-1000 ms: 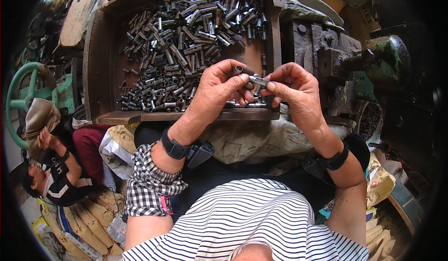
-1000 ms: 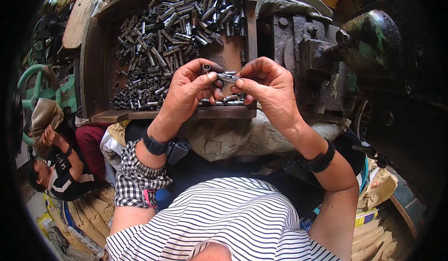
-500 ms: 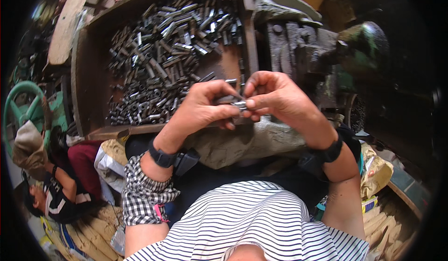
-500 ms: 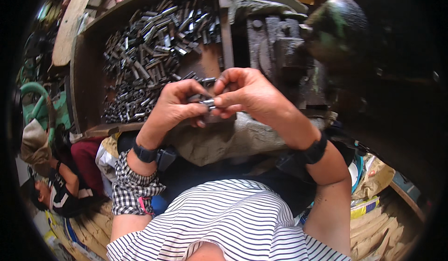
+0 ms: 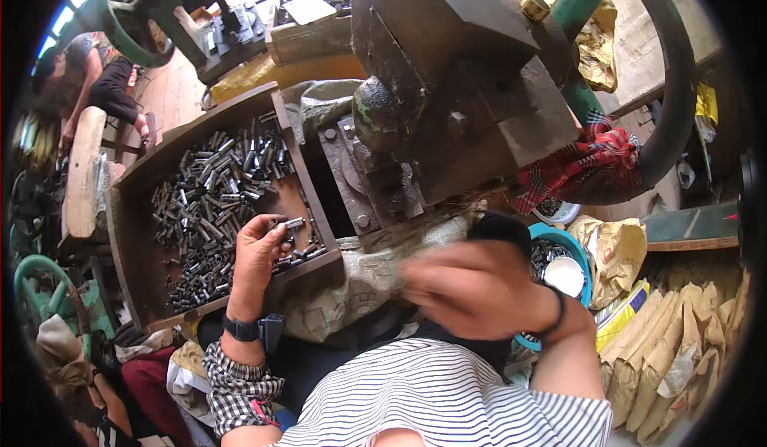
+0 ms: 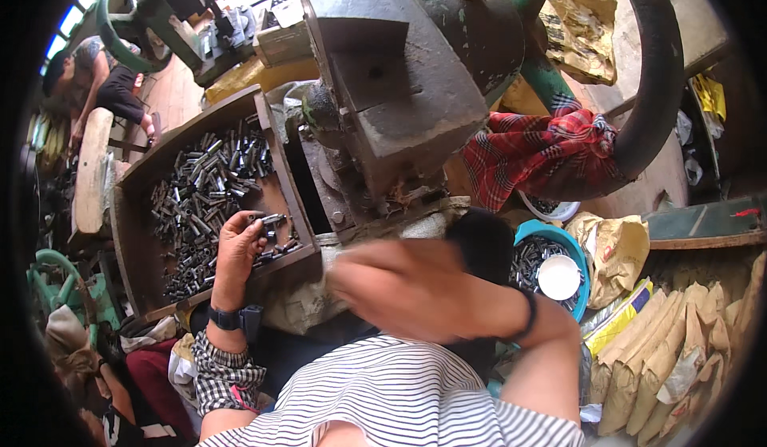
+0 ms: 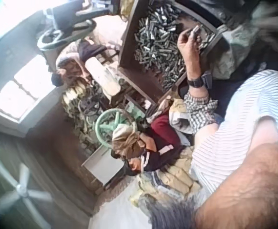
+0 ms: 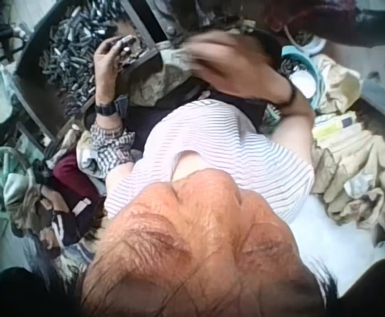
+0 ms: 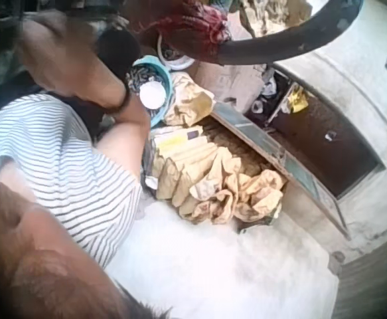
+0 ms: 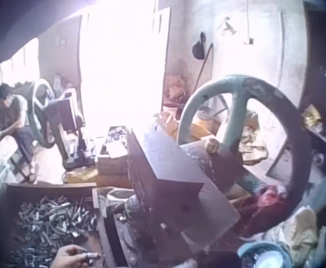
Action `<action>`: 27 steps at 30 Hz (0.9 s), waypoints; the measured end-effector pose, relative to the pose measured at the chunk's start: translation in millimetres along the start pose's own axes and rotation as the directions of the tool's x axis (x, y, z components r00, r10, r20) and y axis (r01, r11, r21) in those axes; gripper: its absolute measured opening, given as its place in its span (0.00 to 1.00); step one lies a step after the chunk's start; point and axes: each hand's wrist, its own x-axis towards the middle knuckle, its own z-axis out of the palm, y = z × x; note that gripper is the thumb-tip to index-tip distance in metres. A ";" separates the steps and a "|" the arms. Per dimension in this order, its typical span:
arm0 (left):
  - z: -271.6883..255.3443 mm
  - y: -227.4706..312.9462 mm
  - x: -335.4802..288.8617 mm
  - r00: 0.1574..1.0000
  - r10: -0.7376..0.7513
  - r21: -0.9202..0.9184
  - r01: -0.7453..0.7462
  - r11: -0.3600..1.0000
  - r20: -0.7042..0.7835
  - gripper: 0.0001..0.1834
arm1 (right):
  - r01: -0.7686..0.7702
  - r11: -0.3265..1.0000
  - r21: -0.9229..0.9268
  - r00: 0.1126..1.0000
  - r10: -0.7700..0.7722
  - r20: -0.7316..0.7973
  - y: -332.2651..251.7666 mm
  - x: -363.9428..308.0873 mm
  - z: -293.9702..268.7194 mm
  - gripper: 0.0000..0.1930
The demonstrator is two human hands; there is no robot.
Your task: Checking and sorting small cylindrical metal components before or after a machining step.
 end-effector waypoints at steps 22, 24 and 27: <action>88.4 -4.0 84.9 0.990 0.143 0.171 -0.140 0.975 -0.003 0.09 | -0.392 0.887 0.242 0.317 0.378 -0.870 77.1 -78.2 -102.9 0.22; 94.0 -2.1 88.8 0.992 0.120 0.143 -0.122 0.982 0.022 0.08 | -0.506 0.852 0.137 0.373 0.360 -0.855 72.3 -86.4 -140.0 0.21; 95.1 -3.8 93.3 0.996 0.085 0.136 -0.090 0.987 0.040 0.06 | -0.482 0.846 0.230 0.415 0.451 -0.790 53.0 -51.1 -165.0 0.24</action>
